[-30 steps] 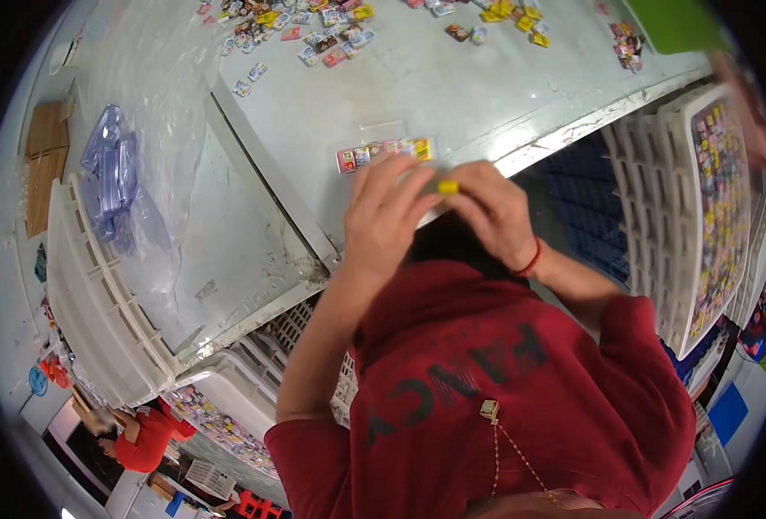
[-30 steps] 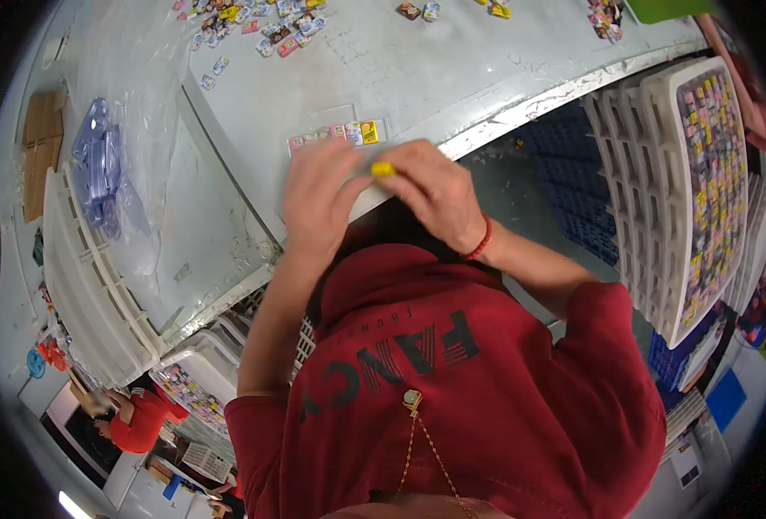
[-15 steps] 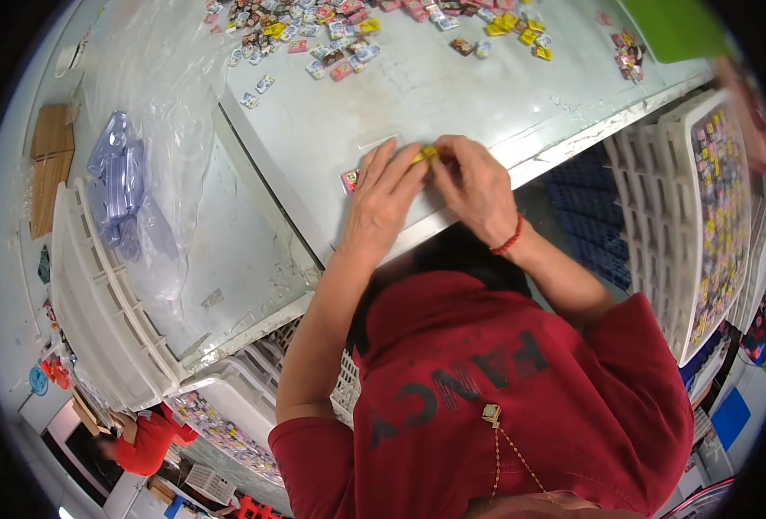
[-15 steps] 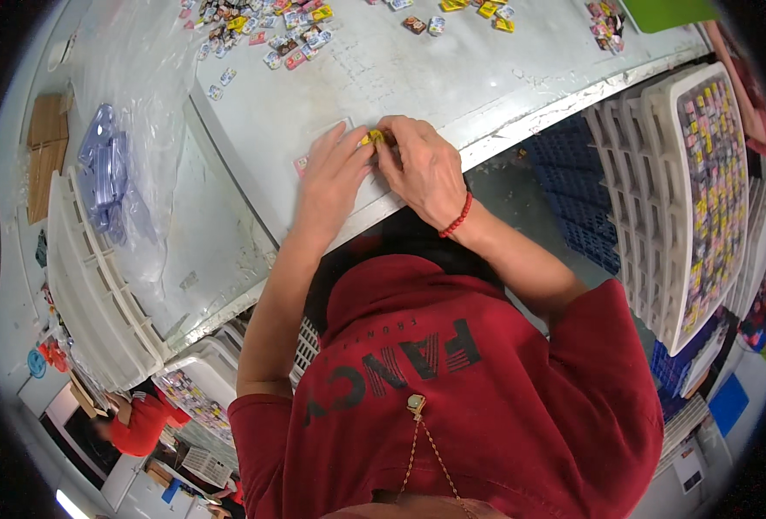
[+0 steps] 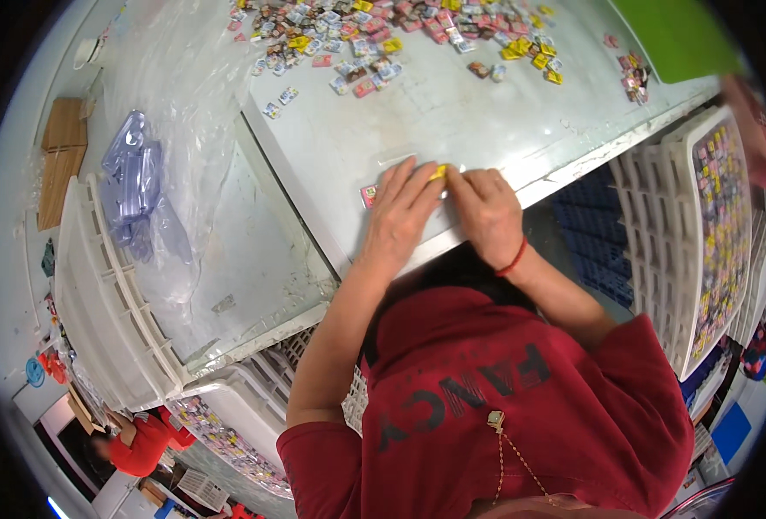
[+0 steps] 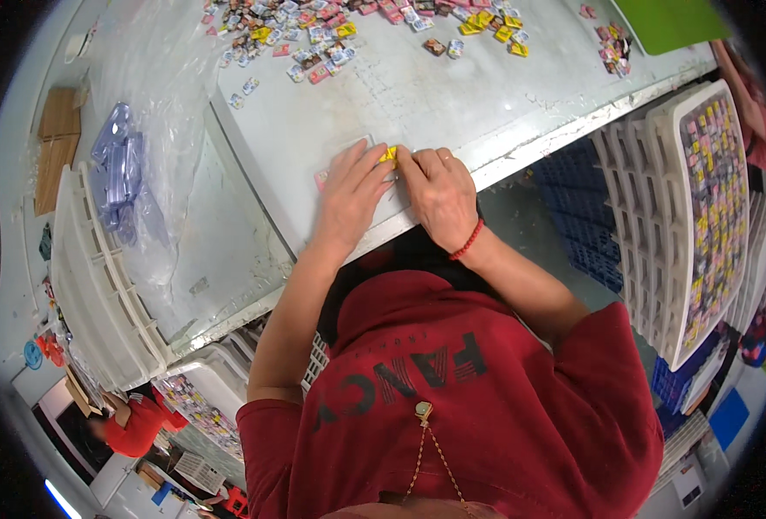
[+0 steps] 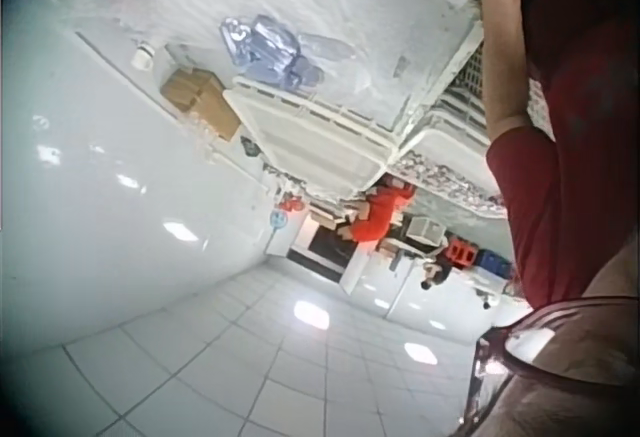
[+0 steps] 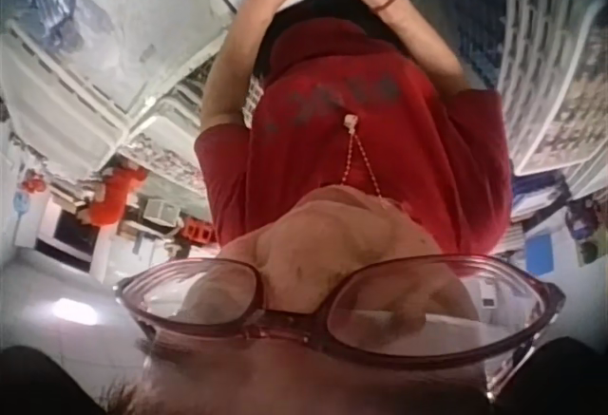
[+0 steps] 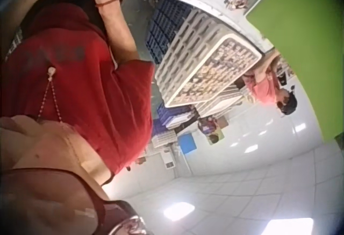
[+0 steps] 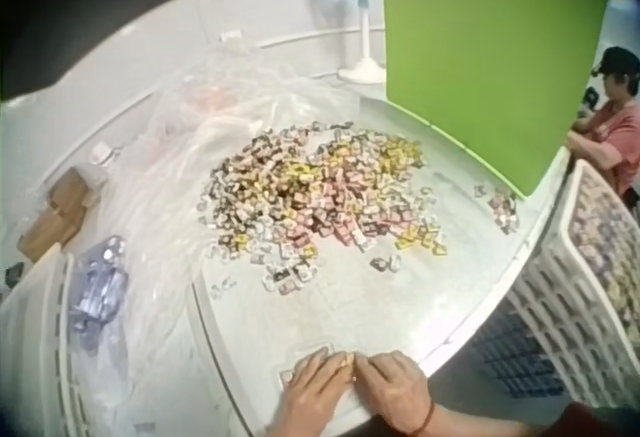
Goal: Arranging small colorful wrapped candies into neat rows on a workbench.
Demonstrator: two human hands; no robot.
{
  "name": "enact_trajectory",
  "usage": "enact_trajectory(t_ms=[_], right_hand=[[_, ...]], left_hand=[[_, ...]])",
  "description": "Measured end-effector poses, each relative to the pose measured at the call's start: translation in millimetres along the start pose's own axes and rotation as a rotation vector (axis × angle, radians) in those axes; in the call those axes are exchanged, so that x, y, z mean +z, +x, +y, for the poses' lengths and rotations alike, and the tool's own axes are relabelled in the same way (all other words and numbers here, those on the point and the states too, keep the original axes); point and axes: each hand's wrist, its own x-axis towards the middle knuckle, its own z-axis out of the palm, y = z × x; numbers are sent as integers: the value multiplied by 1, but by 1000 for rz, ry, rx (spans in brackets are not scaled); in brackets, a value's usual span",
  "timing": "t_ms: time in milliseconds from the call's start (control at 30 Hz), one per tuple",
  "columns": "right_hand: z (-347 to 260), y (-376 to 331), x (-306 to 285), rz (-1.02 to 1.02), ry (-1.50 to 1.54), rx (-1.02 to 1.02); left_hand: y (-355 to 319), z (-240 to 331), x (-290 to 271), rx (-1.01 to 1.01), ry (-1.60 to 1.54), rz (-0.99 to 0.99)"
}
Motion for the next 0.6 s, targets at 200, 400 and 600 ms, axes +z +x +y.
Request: enact_trajectory(t_ms=[200, 400, 600], right_hand=[[1, 2, -5, 6, 22, -26], [27, 22, -16, -43, 452, 205], [52, 122, 32, 60, 266, -175]], left_hand=[[-1, 4, -3, -48, -29, -22], [5, 6, -18, -174, -196, 12], [58, -56, -43, -270, 46, 189]])
